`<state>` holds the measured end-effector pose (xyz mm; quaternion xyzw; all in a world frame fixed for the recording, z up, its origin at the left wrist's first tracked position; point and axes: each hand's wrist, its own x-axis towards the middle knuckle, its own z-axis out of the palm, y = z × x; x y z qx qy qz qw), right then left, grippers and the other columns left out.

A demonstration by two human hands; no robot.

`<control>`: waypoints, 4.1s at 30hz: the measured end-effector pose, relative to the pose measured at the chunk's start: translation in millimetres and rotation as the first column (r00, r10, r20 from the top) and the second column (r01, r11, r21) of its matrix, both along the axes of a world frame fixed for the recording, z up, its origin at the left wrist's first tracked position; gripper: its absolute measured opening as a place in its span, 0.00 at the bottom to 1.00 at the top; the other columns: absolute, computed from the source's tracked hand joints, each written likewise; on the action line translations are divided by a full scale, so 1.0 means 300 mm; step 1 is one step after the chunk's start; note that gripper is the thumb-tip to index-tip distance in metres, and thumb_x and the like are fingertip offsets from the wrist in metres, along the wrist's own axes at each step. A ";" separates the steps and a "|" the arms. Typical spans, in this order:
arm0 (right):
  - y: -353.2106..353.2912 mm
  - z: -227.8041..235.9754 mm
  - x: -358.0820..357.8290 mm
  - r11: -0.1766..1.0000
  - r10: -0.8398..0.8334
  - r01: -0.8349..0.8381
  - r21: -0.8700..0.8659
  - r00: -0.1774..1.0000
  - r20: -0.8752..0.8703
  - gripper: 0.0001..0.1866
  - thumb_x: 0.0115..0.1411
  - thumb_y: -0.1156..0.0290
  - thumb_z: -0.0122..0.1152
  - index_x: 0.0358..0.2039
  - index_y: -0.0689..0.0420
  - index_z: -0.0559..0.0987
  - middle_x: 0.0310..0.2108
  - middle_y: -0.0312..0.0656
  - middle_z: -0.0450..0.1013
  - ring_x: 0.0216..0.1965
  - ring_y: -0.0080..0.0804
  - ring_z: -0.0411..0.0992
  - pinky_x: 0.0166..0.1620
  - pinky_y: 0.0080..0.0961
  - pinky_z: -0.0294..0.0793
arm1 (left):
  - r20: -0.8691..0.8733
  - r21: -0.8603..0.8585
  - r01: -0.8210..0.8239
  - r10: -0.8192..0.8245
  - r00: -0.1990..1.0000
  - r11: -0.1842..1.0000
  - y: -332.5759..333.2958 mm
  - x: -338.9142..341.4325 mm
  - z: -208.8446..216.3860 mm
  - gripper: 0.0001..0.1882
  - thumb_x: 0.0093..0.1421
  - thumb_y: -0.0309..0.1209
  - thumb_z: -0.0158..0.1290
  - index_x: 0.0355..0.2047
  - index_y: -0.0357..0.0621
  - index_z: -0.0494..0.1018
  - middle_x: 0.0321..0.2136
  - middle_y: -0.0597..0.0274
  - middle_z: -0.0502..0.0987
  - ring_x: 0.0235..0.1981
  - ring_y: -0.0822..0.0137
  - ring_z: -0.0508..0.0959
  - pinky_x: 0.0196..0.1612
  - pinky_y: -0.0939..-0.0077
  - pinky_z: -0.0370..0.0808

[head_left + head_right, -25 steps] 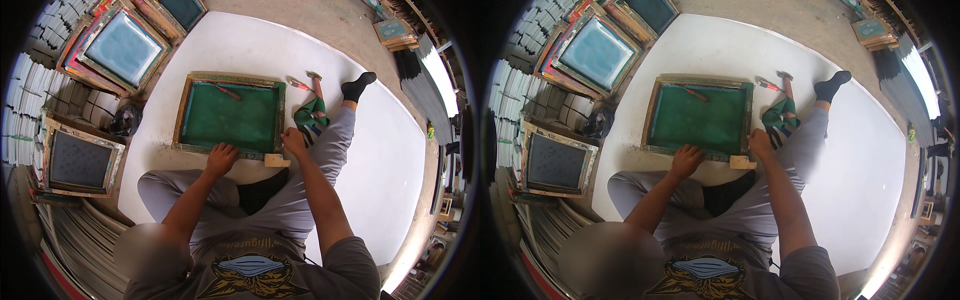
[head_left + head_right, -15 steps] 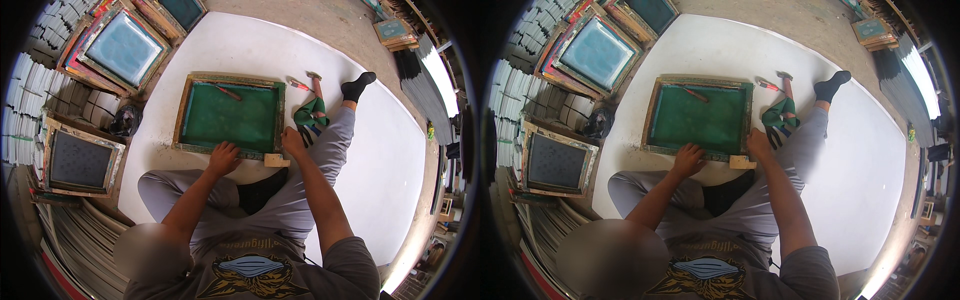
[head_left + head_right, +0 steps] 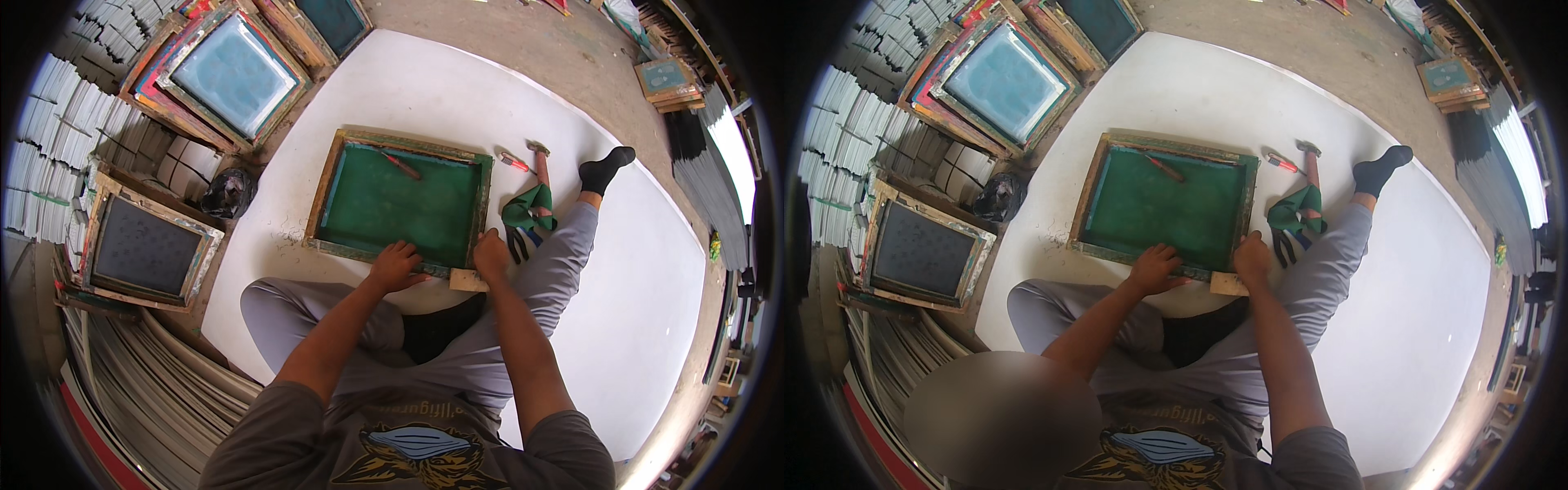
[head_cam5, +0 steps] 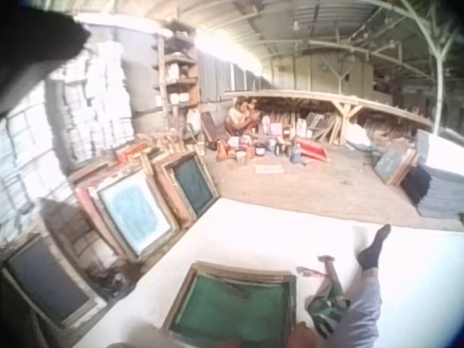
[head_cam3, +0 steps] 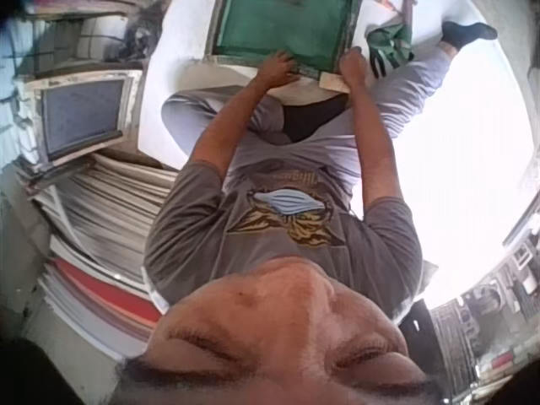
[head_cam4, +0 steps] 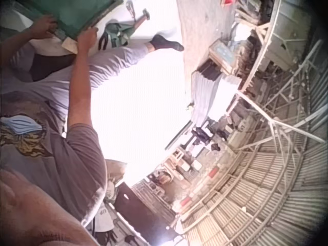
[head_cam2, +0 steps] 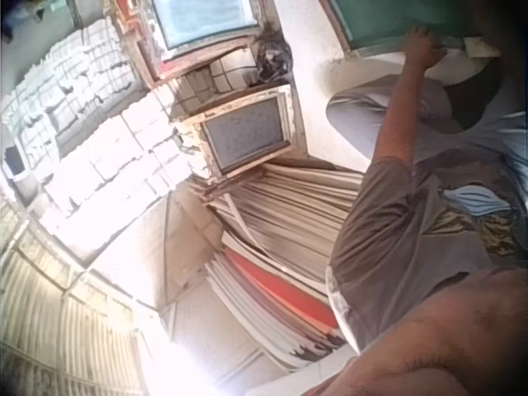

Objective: The person sits on the floor and uses a small knife to trim excess green fabric from the edges of a wooden frame. They repeatedly scrape and cut along the frame's perimeter, then gather the cut fabric scraps and place them into a nearby black bag.

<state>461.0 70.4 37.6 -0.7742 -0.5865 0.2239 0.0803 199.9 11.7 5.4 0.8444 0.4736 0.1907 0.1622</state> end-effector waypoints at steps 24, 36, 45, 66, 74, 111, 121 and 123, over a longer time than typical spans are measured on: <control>-0.019 -0.061 -0.038 0.975 -0.153 0.153 0.163 0.988 -0.017 0.15 0.70 0.61 0.57 0.45 0.60 0.81 0.37 0.58 0.81 0.41 0.60 0.80 0.44 0.51 0.77 | -0.041 0.160 -0.660 0.673 0.738 0.734 0.198 -0.472 0.103 0.32 0.57 0.44 0.66 0.59 0.46 0.71 0.58 0.45 0.68 0.60 0.43 0.68 0.61 0.48 0.67; 0.025 0.006 -0.130 0.991 -0.131 0.126 0.043 0.982 0.136 0.18 0.69 0.59 0.55 0.49 0.58 0.81 0.41 0.59 0.80 0.47 0.59 0.79 0.49 0.54 0.75 | 0.001 -0.195 -0.742 0.756 0.654 0.642 0.397 -0.574 0.033 0.42 0.58 0.41 0.66 0.68 0.41 0.61 0.55 0.44 0.69 0.54 0.45 0.71 0.53 0.51 0.74; 0.079 -0.004 -0.065 0.979 -0.113 0.169 -0.117 0.918 0.379 0.23 0.67 0.54 0.59 0.50 0.61 0.82 0.44 0.59 0.81 0.50 0.59 0.79 0.53 0.53 0.76 | 0.090 -0.278 -0.681 0.724 0.683 0.677 0.433 -0.612 0.028 0.28 0.59 0.44 0.65 0.53 0.38 0.75 0.46 0.44 0.75 0.49 0.44 0.77 0.50 0.49 0.77; -0.015 0.103 -0.753 0.576 0.809 -0.797 0.181 0.587 0.012 0.25 0.52 0.51 0.75 0.46 0.52 0.83 0.40 0.42 0.76 0.45 0.44 0.76 0.46 0.42 0.75 | 0.142 -0.611 -0.504 0.711 0.689 0.611 0.498 -0.563 0.084 0.33 0.65 0.59 0.56 0.41 0.34 0.75 0.35 0.41 0.82 0.38 0.44 0.83 0.41 0.54 0.77; -0.047 0.047 -0.760 0.567 0.789 -0.815 0.121 0.580 0.205 0.17 0.52 0.57 0.74 0.41 0.48 0.84 0.36 0.35 0.75 0.40 0.39 0.75 0.41 0.40 0.74 | 0.318 -0.736 -0.292 0.693 0.646 0.610 0.440 -0.699 0.142 0.26 0.69 0.47 0.55 0.53 0.35 0.79 0.41 0.50 0.84 0.38 0.58 0.83 0.45 0.64 0.79; -0.133 -0.085 -1.266 0.150 0.973 -0.972 0.179 0.177 0.147 0.42 0.59 0.45 0.65 0.72 0.43 0.65 0.73 0.36 0.60 0.74 0.37 0.57 0.73 0.52 0.55 | -0.365 -0.249 -0.608 0.508 0.780 0.754 -0.312 -1.195 -0.015 0.32 0.75 0.48 0.37 0.77 0.66 0.50 0.79 0.69 0.41 0.80 0.57 0.35 0.78 0.46 0.34; -0.189 -0.135 -1.338 0.330 0.914 -0.922 0.203 0.366 0.177 0.39 0.66 0.44 0.57 0.73 0.45 0.64 0.75 0.37 0.57 0.76 0.40 0.52 0.73 0.59 0.50 | -0.361 -0.239 -0.614 0.518 0.775 0.752 -0.310 -1.199 -0.026 0.31 0.75 0.49 0.37 0.77 0.66 0.51 0.79 0.69 0.43 0.79 0.58 0.36 0.78 0.46 0.34; -0.187 -0.137 -1.354 0.348 0.902 -0.914 0.209 0.387 0.192 0.38 0.67 0.45 0.57 0.74 0.46 0.63 0.76 0.38 0.56 0.76 0.41 0.51 0.73 0.60 0.49 | -0.353 -0.244 -0.612 0.518 0.779 0.753 -0.304 -1.192 -0.021 0.32 0.74 0.49 0.37 0.77 0.66 0.51 0.79 0.69 0.43 0.79 0.57 0.37 0.78 0.46 0.35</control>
